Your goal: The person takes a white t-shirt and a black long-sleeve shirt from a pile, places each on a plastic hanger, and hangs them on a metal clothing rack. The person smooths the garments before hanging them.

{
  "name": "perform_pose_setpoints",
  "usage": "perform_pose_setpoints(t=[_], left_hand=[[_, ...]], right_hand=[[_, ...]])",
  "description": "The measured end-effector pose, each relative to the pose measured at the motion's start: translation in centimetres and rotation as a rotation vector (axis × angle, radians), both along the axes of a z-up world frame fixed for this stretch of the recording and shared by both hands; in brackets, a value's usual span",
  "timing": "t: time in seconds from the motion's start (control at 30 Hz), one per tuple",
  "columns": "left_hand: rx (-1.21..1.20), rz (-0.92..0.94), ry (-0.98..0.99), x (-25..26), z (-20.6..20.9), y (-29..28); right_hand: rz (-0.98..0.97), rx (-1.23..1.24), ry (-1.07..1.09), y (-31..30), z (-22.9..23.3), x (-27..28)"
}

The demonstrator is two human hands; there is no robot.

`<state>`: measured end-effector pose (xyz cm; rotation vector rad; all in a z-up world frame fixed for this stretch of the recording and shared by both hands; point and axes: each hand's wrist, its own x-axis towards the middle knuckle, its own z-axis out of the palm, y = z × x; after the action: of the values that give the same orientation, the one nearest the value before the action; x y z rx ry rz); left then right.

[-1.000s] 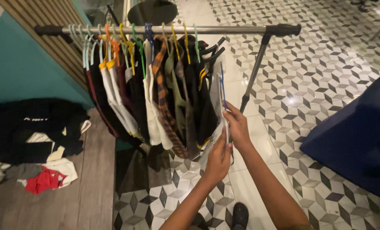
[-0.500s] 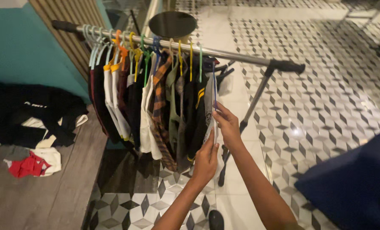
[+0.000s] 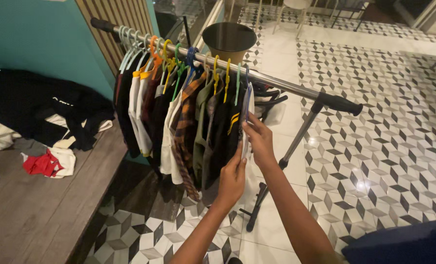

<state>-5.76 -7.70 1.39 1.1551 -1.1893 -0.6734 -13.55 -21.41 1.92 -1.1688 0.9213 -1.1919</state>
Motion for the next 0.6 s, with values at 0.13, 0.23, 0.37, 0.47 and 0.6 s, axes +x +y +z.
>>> perform_pose_setpoints(t=[0.13, 0.23, 0.37, 0.47, 0.6], left_hand=[[0.090, 0.039, -0.021, -0.3, 1.4, -0.7], [0.265, 0.070, -0.018, -0.4, 2.2, -0.7], [0.346, 0.092, -0.067, -0.4, 1.7, -1.2], [0.114, 0.138, -0.077, -0.5, 0.4, -1.9], [-0.071, 0.184, -0.127, -0.7, -1.8, -3.0]], right_hand=[[0.036, -0.013, -0.018, -1.2, -0.1, 0.2], [0.023, -0.024, 0.036, -1.9, -0.5, 0.4], [0.030, -0.032, 0.014, -2.6, -1.0, 0.7], [0.014, 0.007, 0.063, -2.6, -1.1, 0.7], [0.007, 0.019, 0.081, -3.0, -1.4, 0.7]])
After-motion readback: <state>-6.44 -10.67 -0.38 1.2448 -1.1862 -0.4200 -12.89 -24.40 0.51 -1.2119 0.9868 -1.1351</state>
